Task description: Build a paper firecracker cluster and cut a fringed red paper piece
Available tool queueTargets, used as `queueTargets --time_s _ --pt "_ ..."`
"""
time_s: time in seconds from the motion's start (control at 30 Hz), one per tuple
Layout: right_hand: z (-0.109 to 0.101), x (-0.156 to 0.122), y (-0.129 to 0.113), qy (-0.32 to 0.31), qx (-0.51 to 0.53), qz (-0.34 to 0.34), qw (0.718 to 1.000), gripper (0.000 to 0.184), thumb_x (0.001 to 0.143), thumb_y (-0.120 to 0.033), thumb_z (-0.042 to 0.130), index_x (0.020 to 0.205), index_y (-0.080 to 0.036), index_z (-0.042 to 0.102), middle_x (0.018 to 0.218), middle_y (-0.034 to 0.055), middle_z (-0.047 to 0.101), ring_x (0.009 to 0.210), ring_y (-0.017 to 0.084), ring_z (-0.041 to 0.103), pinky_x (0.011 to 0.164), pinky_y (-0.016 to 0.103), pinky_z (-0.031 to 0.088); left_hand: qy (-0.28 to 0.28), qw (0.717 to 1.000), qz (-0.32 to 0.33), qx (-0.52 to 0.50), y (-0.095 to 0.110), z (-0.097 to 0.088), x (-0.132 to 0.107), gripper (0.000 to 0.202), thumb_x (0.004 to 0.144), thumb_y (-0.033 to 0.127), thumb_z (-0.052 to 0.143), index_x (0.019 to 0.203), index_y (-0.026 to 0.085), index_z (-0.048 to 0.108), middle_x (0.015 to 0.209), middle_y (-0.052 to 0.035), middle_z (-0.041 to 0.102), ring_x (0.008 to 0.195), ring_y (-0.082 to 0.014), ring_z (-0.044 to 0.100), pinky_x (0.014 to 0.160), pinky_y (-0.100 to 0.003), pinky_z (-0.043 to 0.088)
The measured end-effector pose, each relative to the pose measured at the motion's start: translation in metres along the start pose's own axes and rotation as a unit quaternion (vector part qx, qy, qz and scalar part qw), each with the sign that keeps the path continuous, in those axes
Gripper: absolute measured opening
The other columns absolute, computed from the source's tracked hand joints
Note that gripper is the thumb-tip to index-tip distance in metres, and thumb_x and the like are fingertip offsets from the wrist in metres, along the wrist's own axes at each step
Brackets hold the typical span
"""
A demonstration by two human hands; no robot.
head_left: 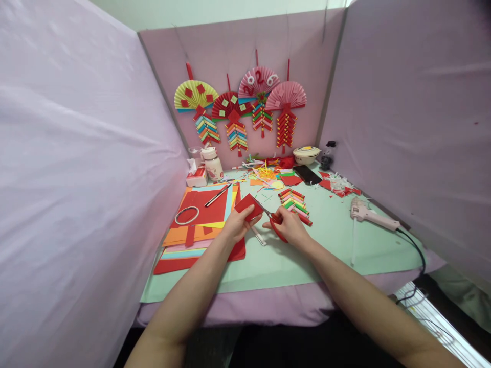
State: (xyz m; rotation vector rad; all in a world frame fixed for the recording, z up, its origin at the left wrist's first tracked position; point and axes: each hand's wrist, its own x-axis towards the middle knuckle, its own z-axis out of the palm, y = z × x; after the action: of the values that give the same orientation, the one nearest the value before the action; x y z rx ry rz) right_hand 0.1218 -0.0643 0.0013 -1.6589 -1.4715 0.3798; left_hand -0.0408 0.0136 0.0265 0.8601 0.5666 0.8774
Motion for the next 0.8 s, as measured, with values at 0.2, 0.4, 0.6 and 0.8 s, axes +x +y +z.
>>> queueTargets --time_s 0.2,0.4,0.6,0.8 --pt "-0.0005 0.0 -0.0015 -0.013 0.001 0.003 1.0 0.039 0.069 -0.054 0.066 0.069 -0.022 0.043 0.061 -0.0034 0.058 0.058 0.015 0.052 0.054 0.025 0.033 0.006 1.0 0.005 0.011 0.0004 0.001 -0.0001 0.033 0.07 0.019 0.076 0.101 0.019 0.066 0.106 -0.0067 0.069 0.097 -0.0219 0.066 0.091 -0.04 0.052" --pt "-0.0028 -0.0012 -0.0029 -0.048 -0.004 0.022 0.999 0.034 0.07 -0.049 0.064 0.072 -0.023 0.042 0.064 -0.0043 0.058 0.059 0.015 0.051 0.053 0.024 0.032 0.029 0.999 0.029 0.007 0.0019 0.001 0.0008 0.026 0.069 0.019 0.076 0.094 0.016 0.068 0.101 -0.0056 0.071 0.091 -0.0199 0.067 0.09 -0.04 0.053" --pt "-0.0041 -0.0016 -0.0038 -0.075 -0.007 0.029 0.997 0.034 0.069 -0.046 0.064 0.075 -0.023 0.04 0.067 -0.0041 0.057 0.062 0.015 0.052 0.053 0.025 0.033 0.066 0.995 0.068 -0.005 0.0033 -0.0038 0.0045 0.025 0.069 0.019 0.076 0.092 0.017 0.068 0.101 -0.0055 0.071 0.096 -0.0206 0.066 0.093 -0.041 0.051" --pt "-0.0045 -0.0022 -0.0059 -0.079 -0.013 0.037 0.996 0.034 0.069 -0.045 0.064 0.075 -0.023 0.039 0.067 -0.0043 0.056 0.061 0.015 0.05 0.053 0.025 0.032 0.068 0.995 0.072 -0.015 0.0032 -0.0051 0.0056 0.023 0.069 0.018 0.076 0.089 0.016 0.068 0.097 -0.0056 0.072 0.098 -0.0208 0.066 0.095 -0.042 0.049"
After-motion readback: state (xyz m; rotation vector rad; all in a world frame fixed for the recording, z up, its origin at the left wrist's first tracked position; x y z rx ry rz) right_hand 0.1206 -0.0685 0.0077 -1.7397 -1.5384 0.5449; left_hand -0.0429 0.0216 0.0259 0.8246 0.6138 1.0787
